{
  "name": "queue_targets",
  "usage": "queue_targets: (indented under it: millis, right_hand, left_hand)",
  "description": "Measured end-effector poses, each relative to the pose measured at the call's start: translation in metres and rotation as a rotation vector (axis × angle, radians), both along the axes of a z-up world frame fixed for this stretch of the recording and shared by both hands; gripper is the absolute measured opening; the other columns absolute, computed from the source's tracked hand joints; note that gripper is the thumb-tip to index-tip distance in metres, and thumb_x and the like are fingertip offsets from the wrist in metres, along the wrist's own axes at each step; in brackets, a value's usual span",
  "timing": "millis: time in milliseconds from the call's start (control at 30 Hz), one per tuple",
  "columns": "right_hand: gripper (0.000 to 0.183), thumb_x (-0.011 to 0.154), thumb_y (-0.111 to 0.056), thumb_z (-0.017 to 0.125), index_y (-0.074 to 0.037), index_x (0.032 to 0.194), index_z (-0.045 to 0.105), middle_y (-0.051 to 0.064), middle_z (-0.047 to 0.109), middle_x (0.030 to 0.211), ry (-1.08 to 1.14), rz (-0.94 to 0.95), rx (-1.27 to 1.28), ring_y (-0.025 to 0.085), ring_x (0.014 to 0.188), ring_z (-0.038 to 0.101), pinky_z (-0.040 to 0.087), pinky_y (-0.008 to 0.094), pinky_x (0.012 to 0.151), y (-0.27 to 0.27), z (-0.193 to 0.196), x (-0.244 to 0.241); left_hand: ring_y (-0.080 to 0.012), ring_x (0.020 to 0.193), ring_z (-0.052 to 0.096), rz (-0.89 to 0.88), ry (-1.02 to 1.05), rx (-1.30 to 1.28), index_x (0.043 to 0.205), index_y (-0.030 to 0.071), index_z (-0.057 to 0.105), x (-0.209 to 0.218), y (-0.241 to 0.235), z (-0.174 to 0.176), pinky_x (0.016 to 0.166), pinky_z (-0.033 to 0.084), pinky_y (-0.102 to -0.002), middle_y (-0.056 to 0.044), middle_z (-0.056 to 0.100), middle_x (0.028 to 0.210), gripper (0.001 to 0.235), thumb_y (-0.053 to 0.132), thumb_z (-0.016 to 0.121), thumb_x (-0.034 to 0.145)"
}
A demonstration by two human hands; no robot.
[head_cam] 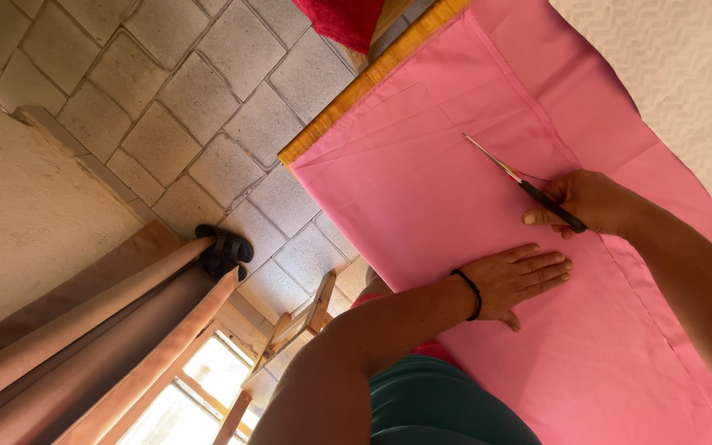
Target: The person uses scissors to cut a large piece of pink fabric laid out on a wooden table. They cut along a straight line and then trim the edges of the fabric.
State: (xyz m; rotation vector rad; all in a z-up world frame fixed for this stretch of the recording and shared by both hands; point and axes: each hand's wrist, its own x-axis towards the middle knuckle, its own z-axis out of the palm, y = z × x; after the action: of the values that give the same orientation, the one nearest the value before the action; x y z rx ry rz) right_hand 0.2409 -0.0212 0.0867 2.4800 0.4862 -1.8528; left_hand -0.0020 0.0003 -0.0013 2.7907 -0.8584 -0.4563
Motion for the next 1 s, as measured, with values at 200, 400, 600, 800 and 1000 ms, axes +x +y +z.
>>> queue_targets:
  millis: [200, 400, 600, 800, 1000]
  right_hand:
    - [0.060, 0.091, -0.053, 0.105, -0.002, 0.077, 0.076, 0.015, 0.080, 0.067, -0.032, 0.055, -0.022, 0.025, 0.070, 0.067, 0.051, 0.037, 0.077, 0.018, 0.008, -0.005]
    - [0.054, 0.092, -0.047, 0.104, -0.003, 0.077, 0.076, 0.016, 0.078, 0.068, -0.025, -0.001, 0.009, 0.026, 0.069, 0.070, 0.052, 0.037, 0.079, 0.017, 0.006, -0.006]
    - [0.055, 0.090, -0.043, 0.109, -0.003, 0.077, 0.073, 0.015, 0.077, 0.071, -0.022, -0.055, 0.016, 0.026, 0.067, 0.073, 0.056, 0.037, 0.078, 0.018, 0.002, -0.005]
    - [0.054, 0.094, -0.044, 0.103, -0.002, 0.078, 0.074, 0.015, 0.079, 0.071, -0.007, 0.010, 0.038, 0.027, 0.070, 0.070, 0.053, 0.038, 0.079, 0.030, 0.006, -0.007]
    - [0.054, 0.094, -0.044, 0.103, -0.002, 0.075, 0.075, 0.016, 0.076, 0.065, -0.009, 0.010, 0.062, 0.026, 0.066, 0.067, 0.050, 0.036, 0.077, 0.031, 0.005, -0.005]
  left_hand:
    - [-0.0236, 0.188, -0.003, 0.000, -0.004, 0.000, 0.195, 0.014, -0.001, 0.000, -0.001, -0.002, 0.154, 0.000, -0.052, -0.001, 0.001, 0.206, 0.139, 0.111, 0.055, 0.113]
    - [-0.0248, 0.188, -0.003, -0.001, 0.007, -0.014, 0.195, 0.013, 0.000, 0.000, -0.001, -0.004, 0.154, 0.000, -0.053, -0.002, 0.001, 0.206, 0.139, 0.110, 0.058, 0.114]
    - [-0.0242, 0.188, -0.001, 0.005, -0.014, -0.016, 0.194, 0.013, 0.001, 0.001, -0.003, -0.006, 0.154, 0.003, -0.052, -0.002, 0.003, 0.205, 0.141, 0.112, 0.060, 0.113]
    - [-0.0252, 0.188, -0.001, 0.004, -0.006, -0.034, 0.195, 0.012, 0.001, 0.001, -0.002, -0.008, 0.154, 0.002, -0.053, -0.004, 0.002, 0.205, 0.143, 0.113, 0.062, 0.113]
    - [-0.0256, 0.188, -0.003, 0.001, 0.006, -0.037, 0.195, 0.013, 0.000, 0.000, -0.003, -0.008, 0.154, 0.001, -0.054, -0.004, 0.001, 0.205, 0.142, 0.112, 0.061, 0.114]
